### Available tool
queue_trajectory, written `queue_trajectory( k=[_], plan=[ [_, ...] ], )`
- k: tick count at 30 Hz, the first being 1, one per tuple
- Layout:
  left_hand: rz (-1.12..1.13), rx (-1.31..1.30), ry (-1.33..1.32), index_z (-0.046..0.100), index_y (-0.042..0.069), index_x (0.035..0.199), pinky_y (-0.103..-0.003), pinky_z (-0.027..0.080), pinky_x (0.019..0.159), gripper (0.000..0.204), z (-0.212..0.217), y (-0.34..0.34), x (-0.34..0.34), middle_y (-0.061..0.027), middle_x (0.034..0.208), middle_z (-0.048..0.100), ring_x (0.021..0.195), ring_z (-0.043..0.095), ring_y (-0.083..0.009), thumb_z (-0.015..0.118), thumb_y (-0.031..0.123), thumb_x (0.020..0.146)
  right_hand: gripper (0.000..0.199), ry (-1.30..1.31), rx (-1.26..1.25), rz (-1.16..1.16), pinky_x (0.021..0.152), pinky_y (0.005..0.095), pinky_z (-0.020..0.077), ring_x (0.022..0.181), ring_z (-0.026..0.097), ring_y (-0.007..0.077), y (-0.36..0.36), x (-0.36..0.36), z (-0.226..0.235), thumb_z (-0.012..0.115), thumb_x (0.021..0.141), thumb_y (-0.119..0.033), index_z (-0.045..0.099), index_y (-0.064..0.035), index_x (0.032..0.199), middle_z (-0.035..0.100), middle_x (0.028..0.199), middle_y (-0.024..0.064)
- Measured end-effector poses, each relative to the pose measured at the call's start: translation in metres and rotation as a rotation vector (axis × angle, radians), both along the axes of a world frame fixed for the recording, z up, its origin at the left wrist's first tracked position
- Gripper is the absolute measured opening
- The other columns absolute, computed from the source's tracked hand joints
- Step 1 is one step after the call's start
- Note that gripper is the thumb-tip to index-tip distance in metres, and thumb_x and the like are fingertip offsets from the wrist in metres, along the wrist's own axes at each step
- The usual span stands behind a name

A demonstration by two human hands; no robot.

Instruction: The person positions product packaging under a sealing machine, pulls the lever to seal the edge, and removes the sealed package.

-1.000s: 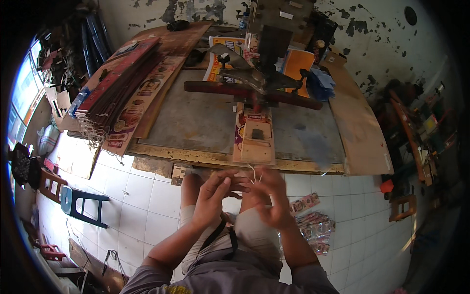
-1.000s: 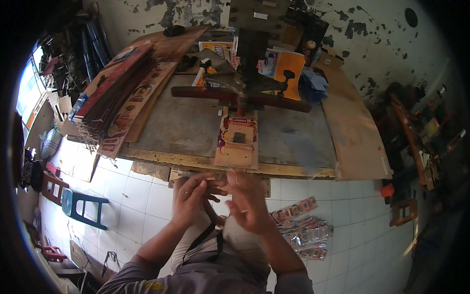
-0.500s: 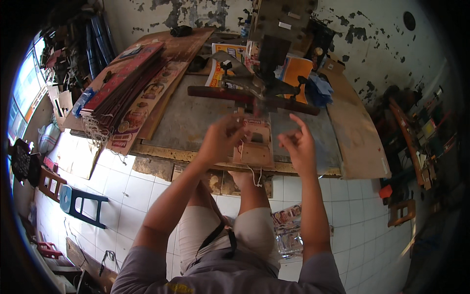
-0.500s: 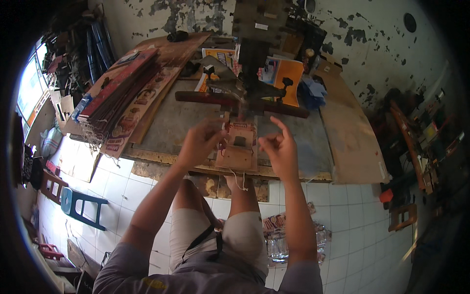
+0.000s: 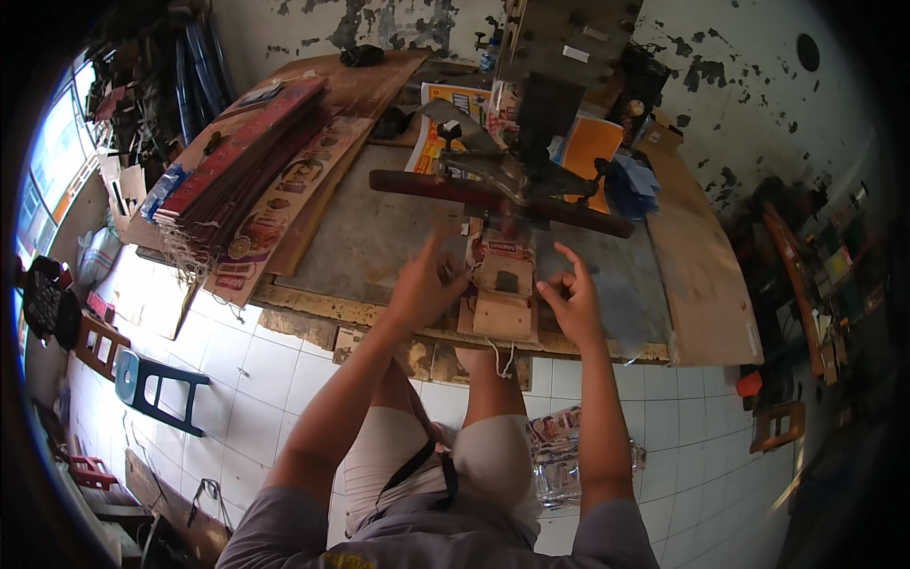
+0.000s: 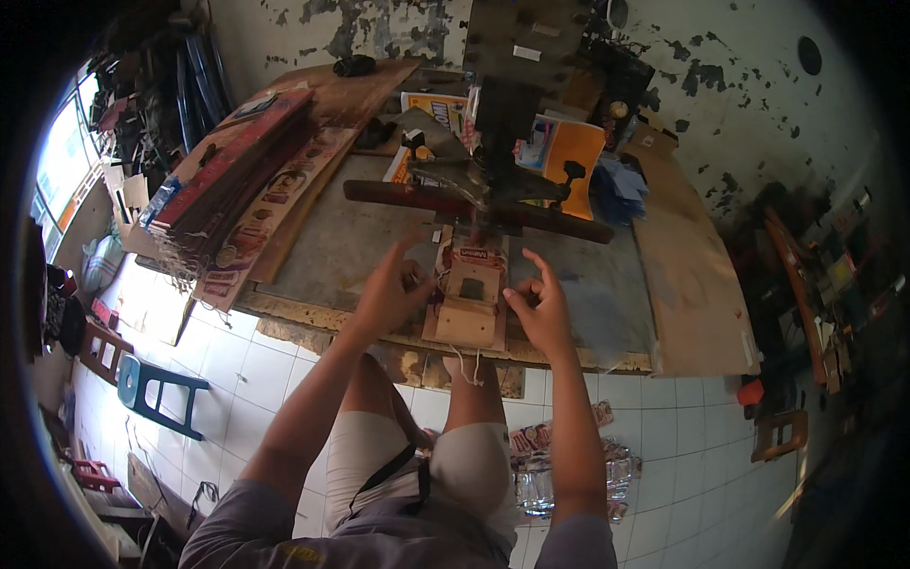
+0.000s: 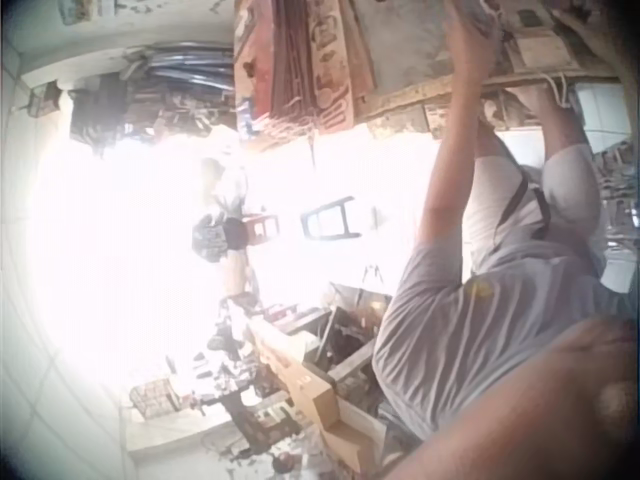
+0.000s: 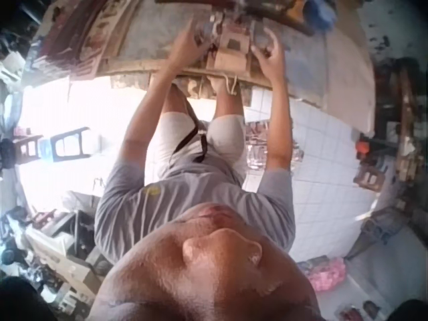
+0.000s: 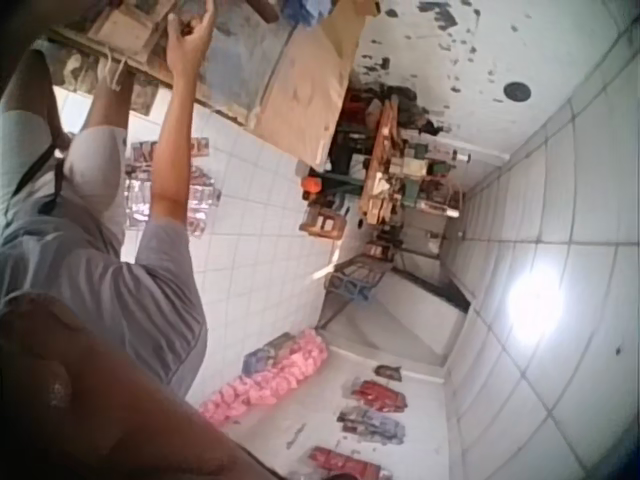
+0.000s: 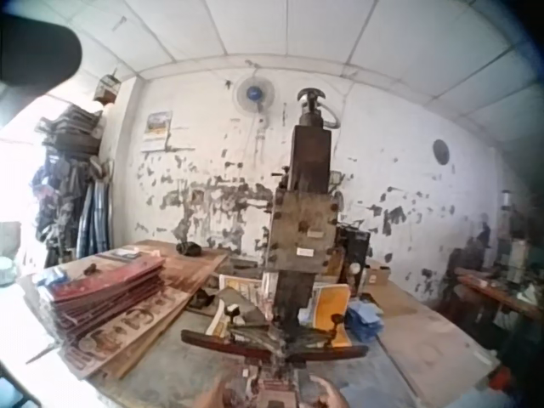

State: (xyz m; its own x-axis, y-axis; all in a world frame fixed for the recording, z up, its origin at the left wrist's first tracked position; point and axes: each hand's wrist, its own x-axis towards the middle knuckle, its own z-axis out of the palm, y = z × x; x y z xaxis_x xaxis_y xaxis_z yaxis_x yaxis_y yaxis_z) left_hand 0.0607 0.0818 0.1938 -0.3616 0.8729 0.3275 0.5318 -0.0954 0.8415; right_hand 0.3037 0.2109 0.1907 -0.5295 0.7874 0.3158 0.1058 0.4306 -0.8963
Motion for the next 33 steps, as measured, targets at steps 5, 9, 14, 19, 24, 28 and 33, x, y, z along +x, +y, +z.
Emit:
queue_trajectory(
  k=[5,9,14,19,24,28,33],
  plan=[
    [-0.058,0.064,-0.105,0.050,0.011,0.145,-0.033,0.051,0.065,0.060,-0.002,-0.006,-0.001,-0.0069,0.085,0.071,0.066,0.063,-0.0175,0.073,0.011,0.089,0.063,0.010,0.021,-0.016,0.070,0.0231,0.0421,0.075,0.055,0.0062,-0.008,0.001,-0.003,0.070,0.095,-0.006,0.044,-0.0068,0.152,0.064,0.081,-0.0016],
    [-0.017,0.075,-0.103,0.052,0.010,0.143,-0.032,0.050,0.065,0.058,-0.005,-0.004,-0.002,-0.0056,0.085,0.071,0.063,0.062,-0.0156,0.073,0.010,0.089,0.060,0.013,0.075,-0.070,0.066,0.0219,0.0393,0.073,0.053,0.0045,-0.007,-0.001,-0.002,0.071,0.096,-0.009,0.046,-0.0069,0.151,0.063,0.082,-0.0022],
    [0.057,0.097,-0.011,0.058,0.007,0.137,-0.030,0.050,0.067,0.049,0.000,-0.002,0.002,-0.0051,0.085,0.069,0.067,0.061,-0.0150,0.071,0.008,0.090,0.051,-0.020,0.194,-0.141,0.062,0.0227,0.0384,0.067,0.049,0.0043,-0.010,-0.002,-0.002,0.071,0.097,-0.011,0.053,-0.0077,0.144,0.062,0.078,-0.0019],
    [0.096,0.240,0.154,0.068,0.003,0.122,-0.030,0.050,0.066,0.032,-0.008,0.004,-0.001,-0.0057,0.082,0.067,0.065,0.059,-0.0142,0.073,0.010,0.091,0.036,-0.055,0.223,-0.145,0.060,0.0234,0.0384,0.065,0.046,0.0061,-0.007,0.000,-0.006,0.069,0.097,-0.010,0.063,-0.0068,0.133,0.057,0.074,-0.0007],
    [0.073,0.078,0.011,0.069,0.005,0.121,-0.030,0.050,0.064,0.031,0.000,-0.001,0.003,-0.0050,0.074,0.064,0.064,0.058,-0.0131,0.074,0.010,0.091,0.028,-0.058,0.232,-0.161,0.061,0.0249,0.0394,0.065,0.044,0.0092,-0.012,-0.002,-0.003,0.069,0.096,-0.008,0.067,-0.0055,0.124,0.051,0.072,0.0012],
    [0.059,0.012,0.001,0.073,0.008,0.119,-0.030,0.050,0.064,0.028,0.004,-0.004,0.004,-0.0051,0.075,0.066,0.064,0.059,-0.0120,0.073,0.011,0.092,0.021,-0.092,0.197,-0.150,0.061,0.0248,0.0400,0.066,0.047,0.0080,-0.013,-0.001,-0.001,0.069,0.096,-0.007,0.071,-0.0046,0.117,0.056,0.073,0.0012],
    [0.047,0.025,0.018,0.077,0.008,0.115,-0.030,0.052,0.069,0.024,-0.001,-0.003,0.003,-0.0071,0.082,0.070,0.069,0.062,-0.0134,0.072,0.012,0.093,0.017,-0.099,0.229,-0.160,0.060,0.0231,0.0387,0.066,0.046,0.0052,-0.015,-0.003,-0.001,0.068,0.095,-0.005,0.074,-0.0046,0.111,0.058,0.073,-0.0008]
  ],
)
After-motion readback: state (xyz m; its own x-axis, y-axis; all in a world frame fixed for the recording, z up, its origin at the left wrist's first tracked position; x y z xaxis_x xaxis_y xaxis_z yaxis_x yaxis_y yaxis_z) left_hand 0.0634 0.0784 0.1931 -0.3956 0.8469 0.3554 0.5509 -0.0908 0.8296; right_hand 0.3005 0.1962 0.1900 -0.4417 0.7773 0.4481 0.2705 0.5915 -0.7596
